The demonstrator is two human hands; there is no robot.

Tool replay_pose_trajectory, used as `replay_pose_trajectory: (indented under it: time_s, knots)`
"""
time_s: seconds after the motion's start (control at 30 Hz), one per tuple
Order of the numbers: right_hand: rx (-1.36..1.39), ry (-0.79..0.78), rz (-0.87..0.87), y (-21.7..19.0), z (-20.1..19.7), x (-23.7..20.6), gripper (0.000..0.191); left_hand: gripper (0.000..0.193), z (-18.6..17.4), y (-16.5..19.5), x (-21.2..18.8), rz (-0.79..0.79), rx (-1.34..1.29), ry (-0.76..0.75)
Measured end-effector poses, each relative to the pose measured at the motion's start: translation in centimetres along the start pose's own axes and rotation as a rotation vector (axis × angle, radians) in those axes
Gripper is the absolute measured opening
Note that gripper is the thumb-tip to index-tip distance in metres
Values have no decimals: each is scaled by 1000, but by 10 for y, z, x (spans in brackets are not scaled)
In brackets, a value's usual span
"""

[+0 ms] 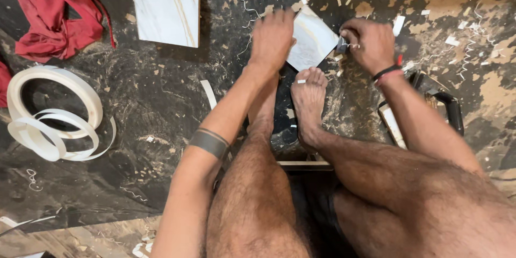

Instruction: The person sits on the workshop floor and applies white edge banding tape to small wood panels. They press the tape onto a panel edge with a hand iron, trim the excess banding, and set finished panels aside, handling several panels one at a time.

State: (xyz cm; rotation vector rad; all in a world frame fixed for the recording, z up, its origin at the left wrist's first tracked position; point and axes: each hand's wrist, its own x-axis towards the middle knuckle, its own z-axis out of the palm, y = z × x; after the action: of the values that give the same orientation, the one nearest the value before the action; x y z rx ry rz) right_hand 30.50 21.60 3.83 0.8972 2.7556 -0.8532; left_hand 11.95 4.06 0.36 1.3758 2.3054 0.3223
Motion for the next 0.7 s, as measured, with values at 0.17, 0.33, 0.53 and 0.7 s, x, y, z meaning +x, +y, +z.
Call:
replay_pose_trajectory:
  time_s: [0.17,0.33,0.53,0.7]
  knots:
    - [74,117,134,-9,15,-23,12,74,17,5,-9,107,-69,67]
    - [-76,179,3,-12,12,-20,9,83,8,4,-6,113,-103,45]
    - [-113,113,-49,-11,4,-19,9,90,1,8,-9,106,-137,30]
    - [20,149,-9,-13,9,-24,10,97,2,2,-7,97,-139,20]
